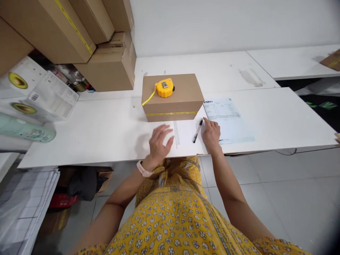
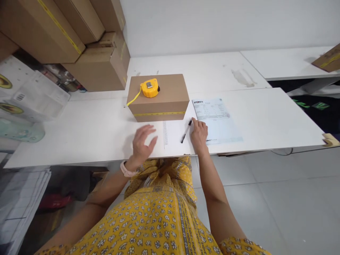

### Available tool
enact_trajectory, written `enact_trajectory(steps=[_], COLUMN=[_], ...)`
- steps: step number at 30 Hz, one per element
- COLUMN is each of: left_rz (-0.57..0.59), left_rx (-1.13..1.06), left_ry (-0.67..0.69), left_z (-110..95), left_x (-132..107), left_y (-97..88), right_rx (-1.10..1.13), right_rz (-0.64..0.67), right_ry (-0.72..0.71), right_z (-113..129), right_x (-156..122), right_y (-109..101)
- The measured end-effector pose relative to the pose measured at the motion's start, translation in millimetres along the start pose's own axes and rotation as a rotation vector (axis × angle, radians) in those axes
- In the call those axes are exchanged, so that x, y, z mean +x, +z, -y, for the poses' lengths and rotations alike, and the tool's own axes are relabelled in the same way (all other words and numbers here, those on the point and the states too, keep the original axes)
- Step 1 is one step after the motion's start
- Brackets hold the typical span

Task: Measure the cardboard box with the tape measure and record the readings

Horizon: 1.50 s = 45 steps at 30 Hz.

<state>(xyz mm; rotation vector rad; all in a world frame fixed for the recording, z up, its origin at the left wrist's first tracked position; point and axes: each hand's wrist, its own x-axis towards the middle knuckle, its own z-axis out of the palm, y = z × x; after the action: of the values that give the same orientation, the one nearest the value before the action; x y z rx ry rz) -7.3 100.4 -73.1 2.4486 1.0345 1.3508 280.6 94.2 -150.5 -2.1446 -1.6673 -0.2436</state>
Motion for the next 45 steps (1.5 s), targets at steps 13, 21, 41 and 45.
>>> enact_trajectory(steps=[13,21,41,45], left_rz=[0.174,0.275,0.223,0.222], left_rx=[-0.142,-0.921,-0.779,-0.74], left_ry=[-0.392,-0.572,-0.669,-0.774], left_z=[71.9,32.9,94.4,143.8], left_x=[179.8,174.2,201.0,200.8], left_y=[2.6,-22.4,-72.9,-96.8], right_rx=[0.148,0.868,1.255,1.14], right_rz=[-0.121,-0.128,0.248,0.231], right_ry=[0.056,0.194,0.321,0.455], right_z=[5.2,83.9,89.4,51.6], right_x=[-0.2,49.4,177.4,188.1], right_y=[-7.1,-102.4,-124.8,-108.7])
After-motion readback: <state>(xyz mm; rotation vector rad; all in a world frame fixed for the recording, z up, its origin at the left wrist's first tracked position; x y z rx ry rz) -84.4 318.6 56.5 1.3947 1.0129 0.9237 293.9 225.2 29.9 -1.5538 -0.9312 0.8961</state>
